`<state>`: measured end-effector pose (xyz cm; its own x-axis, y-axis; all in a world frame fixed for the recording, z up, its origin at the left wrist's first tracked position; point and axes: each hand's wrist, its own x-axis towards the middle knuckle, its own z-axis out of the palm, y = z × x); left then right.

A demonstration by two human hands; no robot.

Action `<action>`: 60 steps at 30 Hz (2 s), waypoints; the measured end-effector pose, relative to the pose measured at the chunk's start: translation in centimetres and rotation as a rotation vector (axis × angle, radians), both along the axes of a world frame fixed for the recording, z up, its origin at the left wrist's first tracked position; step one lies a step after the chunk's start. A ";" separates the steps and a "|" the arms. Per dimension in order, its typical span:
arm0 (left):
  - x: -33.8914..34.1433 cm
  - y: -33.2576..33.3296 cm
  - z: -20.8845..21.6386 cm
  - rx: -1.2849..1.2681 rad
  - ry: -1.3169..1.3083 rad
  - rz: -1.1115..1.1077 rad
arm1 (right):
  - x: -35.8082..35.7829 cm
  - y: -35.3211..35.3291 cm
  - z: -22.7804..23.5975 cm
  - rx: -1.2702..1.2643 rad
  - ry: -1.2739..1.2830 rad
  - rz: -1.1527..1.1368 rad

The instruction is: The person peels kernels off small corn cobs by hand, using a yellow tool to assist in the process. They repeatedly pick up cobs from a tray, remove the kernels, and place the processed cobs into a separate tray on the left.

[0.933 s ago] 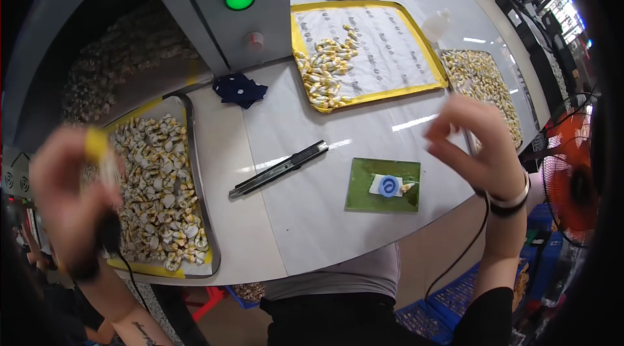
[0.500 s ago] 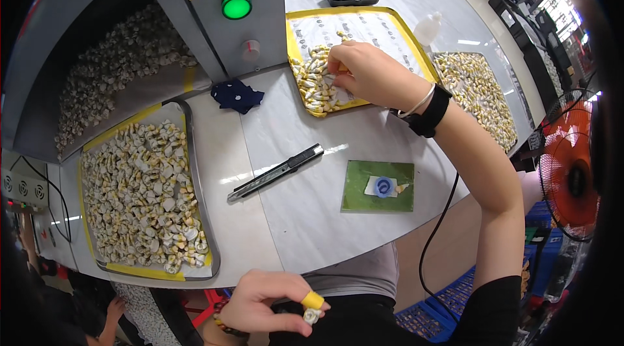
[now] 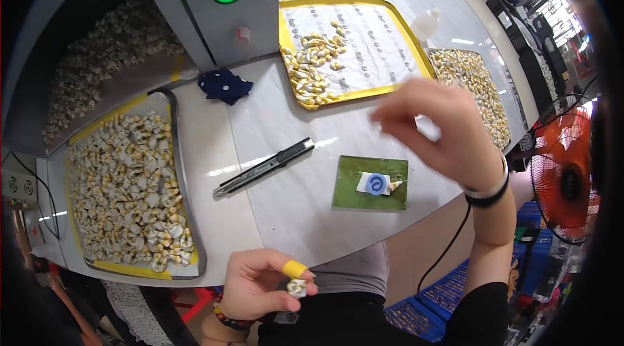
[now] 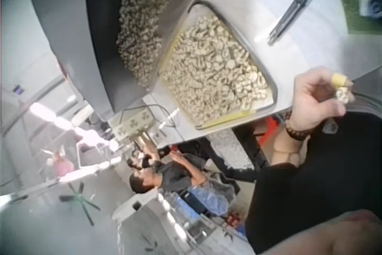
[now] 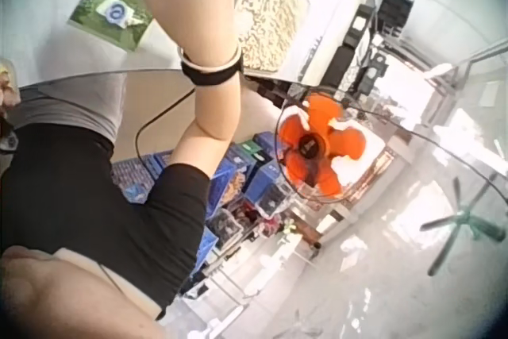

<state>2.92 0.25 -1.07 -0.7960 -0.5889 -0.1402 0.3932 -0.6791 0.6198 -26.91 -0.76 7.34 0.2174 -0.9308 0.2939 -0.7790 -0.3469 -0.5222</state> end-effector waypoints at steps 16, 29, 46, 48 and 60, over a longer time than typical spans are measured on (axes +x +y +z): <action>-1.6 -0.6 -0.4 0.194 -0.016 -0.057 | 1.1 5.7 -3.3 0.095 0.377 0.069; -3.2 -0.7 -0.4 0.398 0.102 -0.314 | 5.0 5.8 -2.3 -0.186 -0.340 0.198; -3.6 -0.4 -0.4 0.548 0.126 -0.451 | 5.7 4.8 -3.5 -0.349 -0.204 0.326; -3.7 -0.4 -0.3 0.526 0.115 -0.440 | 5.6 4.8 -3.5 -0.355 -0.215 0.335; -2.6 -0.2 0.1 0.119 -0.052 -0.020 | -5.4 8.4 0.6 -0.163 0.305 -0.582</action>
